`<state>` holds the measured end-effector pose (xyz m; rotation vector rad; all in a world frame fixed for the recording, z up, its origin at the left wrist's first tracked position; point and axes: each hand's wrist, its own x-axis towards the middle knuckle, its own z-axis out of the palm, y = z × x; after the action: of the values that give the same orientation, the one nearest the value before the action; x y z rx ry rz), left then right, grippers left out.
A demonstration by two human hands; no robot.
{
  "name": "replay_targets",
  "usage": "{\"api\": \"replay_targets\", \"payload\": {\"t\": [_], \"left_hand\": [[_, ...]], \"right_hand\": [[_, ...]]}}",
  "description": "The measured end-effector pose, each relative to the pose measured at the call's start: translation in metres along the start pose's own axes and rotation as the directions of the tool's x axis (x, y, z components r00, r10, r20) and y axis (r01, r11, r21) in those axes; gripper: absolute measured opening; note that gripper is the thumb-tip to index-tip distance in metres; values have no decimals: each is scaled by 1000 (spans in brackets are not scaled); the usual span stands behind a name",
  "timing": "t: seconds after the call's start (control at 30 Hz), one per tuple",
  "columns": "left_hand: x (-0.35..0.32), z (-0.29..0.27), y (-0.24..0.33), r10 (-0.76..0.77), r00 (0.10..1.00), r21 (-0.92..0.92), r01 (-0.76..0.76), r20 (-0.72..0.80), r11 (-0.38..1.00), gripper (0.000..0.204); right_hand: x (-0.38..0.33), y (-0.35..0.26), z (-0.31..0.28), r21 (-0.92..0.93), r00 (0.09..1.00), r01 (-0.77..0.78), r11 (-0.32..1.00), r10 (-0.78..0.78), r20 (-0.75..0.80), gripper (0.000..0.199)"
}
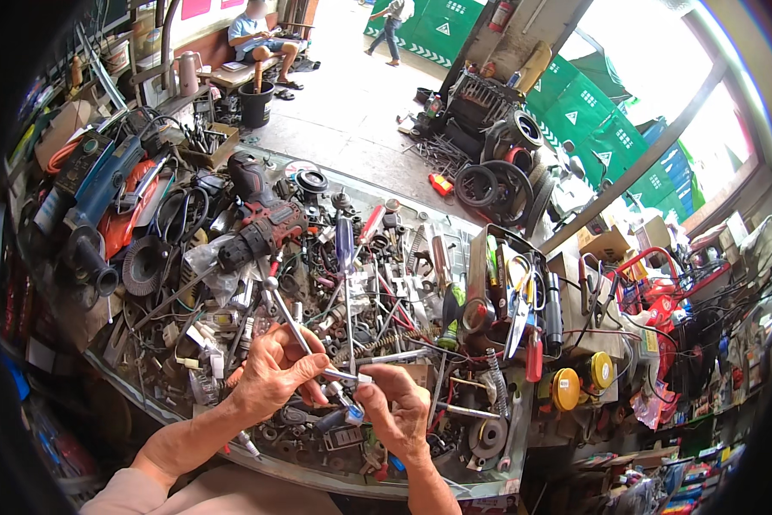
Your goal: The person browses shelves of packaged bicycle parts, then moves to a cluttered workbench. They pick up a socket wrench and a socket, inspect them, and attempt to fit the socket onto the wrench handle. They continue to manipulate the two metal pieces, trying to align them.
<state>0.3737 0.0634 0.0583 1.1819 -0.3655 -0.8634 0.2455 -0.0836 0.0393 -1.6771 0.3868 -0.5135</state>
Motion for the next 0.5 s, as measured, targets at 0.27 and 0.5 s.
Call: {"api": "replay_targets", "payload": {"t": [0.27, 0.5], "left_hand": [[2, -3, -3, 3, 1000, 29, -3, 22, 1000, 22], [2, -3, -3, 12, 1000, 1, -12, 0, 1000, 21]], "right_hand": [[-2, 8, -11, -61, 989, -102, 993, 108, 104, 28], [-2, -5, 2, -36, 1000, -16, 999, 17, 17, 24]]}}
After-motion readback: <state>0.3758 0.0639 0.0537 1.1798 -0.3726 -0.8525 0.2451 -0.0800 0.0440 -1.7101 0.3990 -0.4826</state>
